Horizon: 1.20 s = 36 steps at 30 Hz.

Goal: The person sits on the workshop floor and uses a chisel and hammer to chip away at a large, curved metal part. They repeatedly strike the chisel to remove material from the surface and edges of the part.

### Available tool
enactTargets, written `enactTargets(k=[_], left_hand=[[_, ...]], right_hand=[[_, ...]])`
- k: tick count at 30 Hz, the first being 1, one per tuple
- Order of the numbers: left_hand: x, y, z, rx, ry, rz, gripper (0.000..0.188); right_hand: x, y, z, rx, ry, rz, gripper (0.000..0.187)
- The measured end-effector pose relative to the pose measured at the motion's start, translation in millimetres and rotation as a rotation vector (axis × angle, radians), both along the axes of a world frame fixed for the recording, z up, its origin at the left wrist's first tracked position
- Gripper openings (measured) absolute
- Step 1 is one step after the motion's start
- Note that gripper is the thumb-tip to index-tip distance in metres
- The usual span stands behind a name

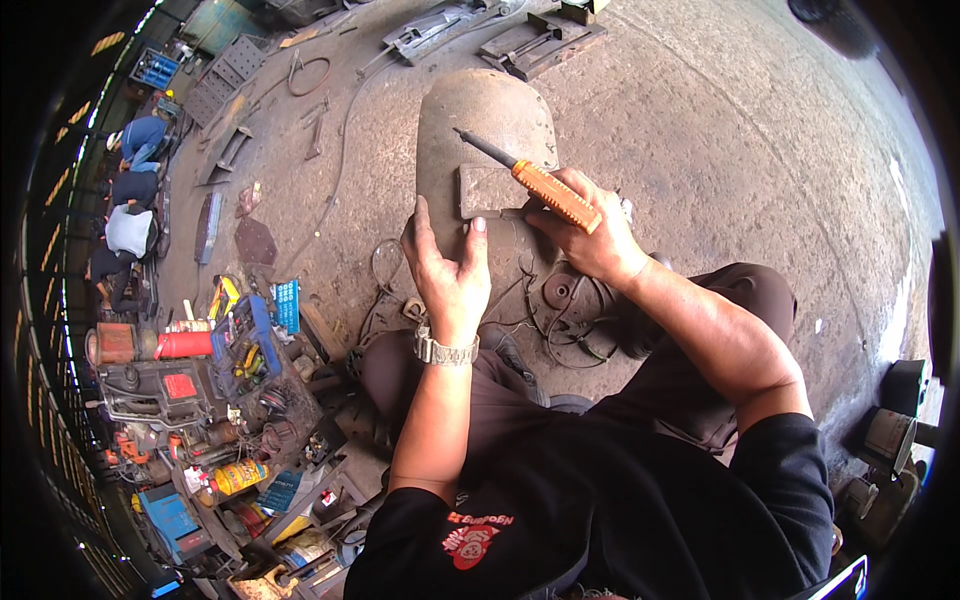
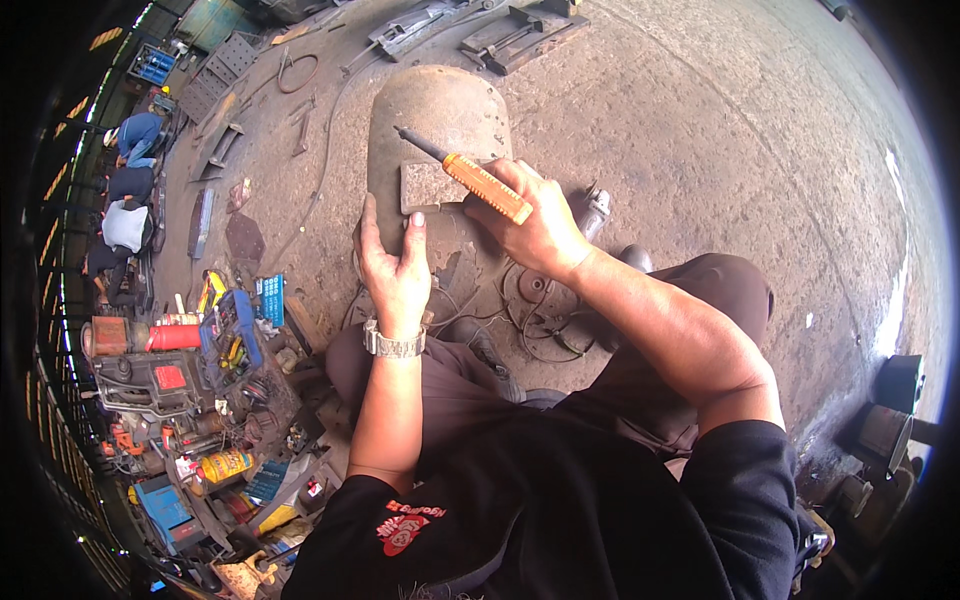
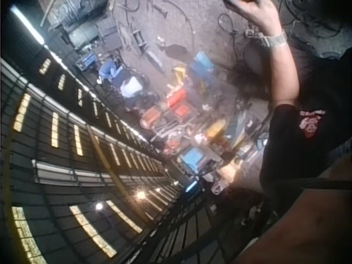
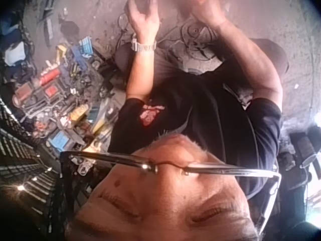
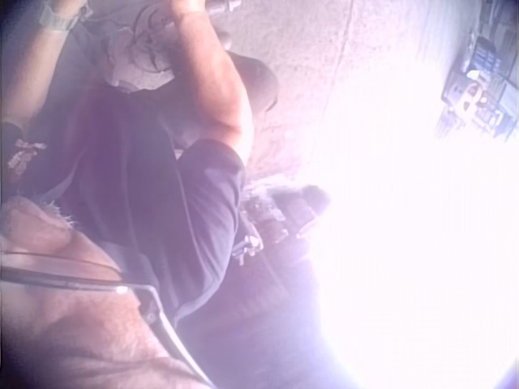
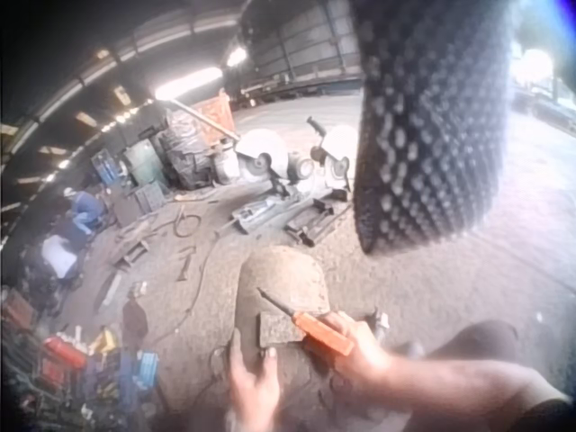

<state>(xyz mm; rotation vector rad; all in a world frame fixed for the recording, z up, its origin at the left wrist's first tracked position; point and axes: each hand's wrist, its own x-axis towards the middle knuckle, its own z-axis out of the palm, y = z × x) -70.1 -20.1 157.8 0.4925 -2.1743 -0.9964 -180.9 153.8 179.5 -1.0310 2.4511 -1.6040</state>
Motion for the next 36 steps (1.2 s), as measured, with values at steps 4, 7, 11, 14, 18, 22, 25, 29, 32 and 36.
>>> enactTargets(k=[4,7,11,14,18,22,25,29,32,36], left_hand=[[0,-2,-1,-0.004,0.003,0.016,0.077],[-1,-3,0,-0.008,0.004,0.005,0.076],[-1,-6,0,0.008,0.000,-0.004,0.076],[0,-5,6,-0.036,-0.024,0.007,0.075],[1,-6,10,-0.085,-0.044,0.003,0.075],[1,-3,13,-0.088,-0.051,0.010,0.073],[2,-1,17,-0.084,-0.055,0.024,0.069],[2,-1,16,-0.082,-0.060,0.022,0.069],[2,1,19,-0.076,-0.066,0.019,0.069],[2,-2,16,-0.062,-0.041,0.005,0.069]], right_hand=[[-2,-3,1,-0.021,-0.002,0.029,0.034],[-2,-1,4,-0.022,-0.041,0.047,0.034],[-2,-1,1,-0.050,-0.049,0.054,0.034],[-2,-1,3,-0.020,-0.060,0.049,0.034],[1,0,7,-0.017,-0.121,0.042,0.035],[0,0,6,-0.034,-0.109,0.043,0.035],[0,1,6,-0.015,-0.109,0.047,0.034],[-1,3,6,0.009,-0.102,0.046,0.034],[-2,3,1,-0.018,-0.084,0.069,0.034],[0,5,5,-0.025,-0.112,0.056,0.034]])
